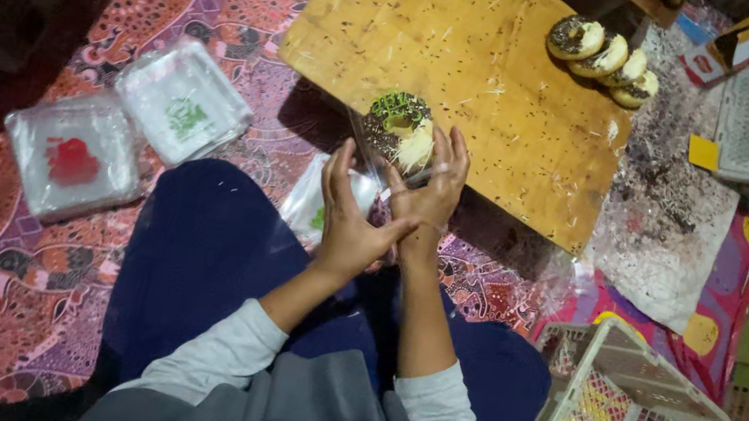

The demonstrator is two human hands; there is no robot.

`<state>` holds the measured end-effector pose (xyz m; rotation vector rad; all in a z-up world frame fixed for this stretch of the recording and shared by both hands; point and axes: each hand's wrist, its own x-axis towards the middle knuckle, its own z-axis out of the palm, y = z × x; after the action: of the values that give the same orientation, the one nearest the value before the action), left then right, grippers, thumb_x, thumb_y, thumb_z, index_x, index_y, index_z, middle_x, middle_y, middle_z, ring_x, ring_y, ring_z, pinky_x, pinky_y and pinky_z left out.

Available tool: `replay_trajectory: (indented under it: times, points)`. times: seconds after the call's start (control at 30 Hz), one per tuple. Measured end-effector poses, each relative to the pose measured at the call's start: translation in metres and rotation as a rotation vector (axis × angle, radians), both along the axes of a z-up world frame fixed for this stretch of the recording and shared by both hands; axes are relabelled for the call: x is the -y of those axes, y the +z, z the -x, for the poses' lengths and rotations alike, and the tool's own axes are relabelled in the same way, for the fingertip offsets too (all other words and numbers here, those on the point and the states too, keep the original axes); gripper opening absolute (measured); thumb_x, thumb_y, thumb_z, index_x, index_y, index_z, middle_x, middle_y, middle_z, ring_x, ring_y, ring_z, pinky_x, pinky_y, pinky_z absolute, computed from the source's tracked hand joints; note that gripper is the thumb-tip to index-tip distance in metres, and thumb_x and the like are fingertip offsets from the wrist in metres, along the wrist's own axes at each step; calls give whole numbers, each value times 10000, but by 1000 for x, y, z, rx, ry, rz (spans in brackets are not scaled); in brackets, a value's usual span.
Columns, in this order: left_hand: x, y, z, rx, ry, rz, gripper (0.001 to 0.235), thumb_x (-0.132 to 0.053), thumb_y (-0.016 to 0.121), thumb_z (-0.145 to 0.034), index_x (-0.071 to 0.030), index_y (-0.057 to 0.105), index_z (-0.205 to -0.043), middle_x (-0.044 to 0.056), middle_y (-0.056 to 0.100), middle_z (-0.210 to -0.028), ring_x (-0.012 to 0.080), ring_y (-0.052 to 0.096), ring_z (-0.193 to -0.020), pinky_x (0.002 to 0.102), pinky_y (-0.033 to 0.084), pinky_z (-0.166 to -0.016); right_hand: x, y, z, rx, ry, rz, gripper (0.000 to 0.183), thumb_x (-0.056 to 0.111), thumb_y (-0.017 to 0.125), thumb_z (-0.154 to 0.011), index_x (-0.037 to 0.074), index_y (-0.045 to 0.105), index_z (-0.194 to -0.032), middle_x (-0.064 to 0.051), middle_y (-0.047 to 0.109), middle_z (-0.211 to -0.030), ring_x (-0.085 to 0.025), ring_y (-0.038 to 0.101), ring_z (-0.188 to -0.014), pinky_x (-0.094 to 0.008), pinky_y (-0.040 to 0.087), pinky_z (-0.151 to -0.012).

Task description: The person sits on a patterned mat and repeatedly picks up doughnuts from a wooden board, places them into clear plastic bags, and sets the packaged items into a white crate. The process is repeated for multiple doughnuts.

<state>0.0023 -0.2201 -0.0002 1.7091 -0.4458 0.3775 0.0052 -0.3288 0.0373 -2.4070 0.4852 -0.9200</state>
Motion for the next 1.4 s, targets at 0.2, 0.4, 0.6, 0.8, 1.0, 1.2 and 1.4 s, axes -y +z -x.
replay_trajectory:
  times: [0.2,0.4,0.6,0.8,1.0,1.2,1.4]
  points:
    - [-42,4,-11,-41,-412,-227,154,-131,717,-1011,-105,662,-1153,79,654,-1111,282,608,-1042,430,518,-981,-25,-8,12,-18,138,-195,817,171,922,-786,67,523,-1491,-164,622,-1436,-325,654,-1310,-401,514,-1137]
    - [-118,6,-20,455,-396,-230,642,-292,833,-687,50,683,-1209,206,690,-1265,405,557,-1264,581,298,-1101,-45,-40,17,-72,546,-951,674,120,742,-847,21,450,-1446,-104,618,-1351,-212,638,-1206,-351,538,-1017]
    - [-180,-3,7,132,-99,41,150,-54,646,-1046,-65,732,-1168,104,764,-1166,291,740,-1192,428,535,-1161,-93,-22,41,-536,644,-721,396,223,722,-953,14,660,-1284,-88,719,-1015,-143,666,-845,-307,559,-710]
    - [-211,-26,21,-466,-46,351,251,-155,563,-1089,26,736,-1088,96,782,-1046,112,727,-948,263,579,-854,-142,21,43,-760,711,-438,393,290,564,-1101,-19,737,-931,-39,666,-645,-111,649,-513,-288,506,-506]
    - [-214,-47,17,-520,-75,460,256,-155,551,-1093,54,692,-1138,139,774,-1046,164,749,-980,288,595,-879,-137,19,32,-450,512,-647,296,232,563,-1058,46,771,-1157,-147,641,-673,-177,582,-540,-318,452,-498]
    - [-207,-54,15,-497,-100,517,224,-135,524,-1114,50,651,-1113,160,760,-1059,194,760,-1004,299,603,-894,-136,15,37,-393,740,-231,191,161,650,-995,17,755,-1066,-171,743,-865,-270,735,-713,-356,553,-655]
    - [-209,-49,15,-479,-57,480,208,-123,544,-1100,53,655,-1090,147,771,-1042,175,752,-978,286,602,-868,-159,31,36,-361,786,-3,101,131,736,-932,55,787,-974,-155,759,-905,-314,734,-800,-398,566,-695]
